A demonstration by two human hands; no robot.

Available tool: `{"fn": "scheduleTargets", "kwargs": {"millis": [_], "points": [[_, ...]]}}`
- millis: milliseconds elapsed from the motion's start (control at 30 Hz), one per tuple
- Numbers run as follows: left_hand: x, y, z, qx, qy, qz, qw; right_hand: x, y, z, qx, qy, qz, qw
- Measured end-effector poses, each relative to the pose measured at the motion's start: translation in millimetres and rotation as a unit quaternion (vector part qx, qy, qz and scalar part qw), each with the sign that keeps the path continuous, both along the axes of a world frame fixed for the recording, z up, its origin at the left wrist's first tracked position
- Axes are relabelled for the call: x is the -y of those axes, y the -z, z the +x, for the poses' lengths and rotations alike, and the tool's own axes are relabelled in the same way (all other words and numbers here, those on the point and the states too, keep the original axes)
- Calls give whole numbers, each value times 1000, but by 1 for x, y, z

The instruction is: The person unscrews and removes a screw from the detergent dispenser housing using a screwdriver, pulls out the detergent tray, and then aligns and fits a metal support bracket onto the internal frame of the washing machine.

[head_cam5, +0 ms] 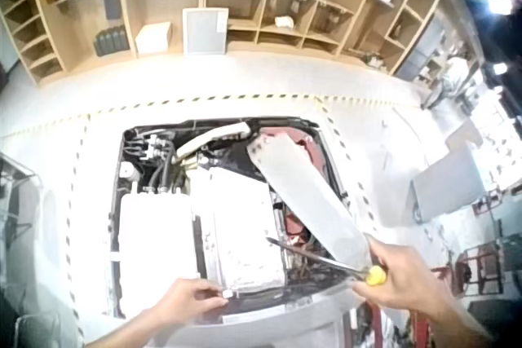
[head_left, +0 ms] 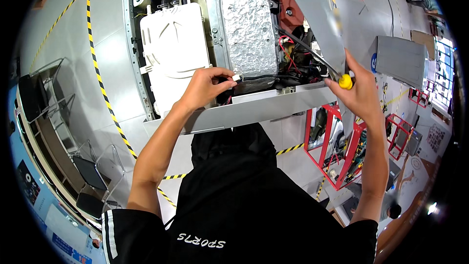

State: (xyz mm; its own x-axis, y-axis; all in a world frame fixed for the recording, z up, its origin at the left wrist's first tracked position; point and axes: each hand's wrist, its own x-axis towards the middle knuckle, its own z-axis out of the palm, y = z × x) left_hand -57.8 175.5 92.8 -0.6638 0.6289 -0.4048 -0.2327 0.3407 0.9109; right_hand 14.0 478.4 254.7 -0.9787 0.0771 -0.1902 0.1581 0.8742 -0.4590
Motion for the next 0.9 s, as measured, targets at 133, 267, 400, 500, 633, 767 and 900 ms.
{"fn": "scheduleTargets", "kwargs": {"millis": [133, 267, 400, 500, 633, 767, 900], "points": [[0, -7, -4, 9, 42, -24, 999, -2, 10, 19, 93, 33, 30, 995], [-3, -7, -4, -7, 44, -14, 999, 2, 15, 37, 120, 59, 35, 990], [0, -3, -6, -15, 41, 23, 999, 3, 22, 55, 133, 72, 35, 988], [3, -4, -7, 16, 47, 18, 999, 6, 24, 63, 161, 113, 13, 980], [5, 12, -3, 23, 26, 53, 998, 5, 33, 79, 130, 130, 9, 983], [6, 7, -6, 53, 43, 4, 998, 6, 36, 88, 172, 188, -20, 967], [1, -7, -13, 52, 44, -27, 997, 6, 35, 93, 201, 209, -21, 957]]}}
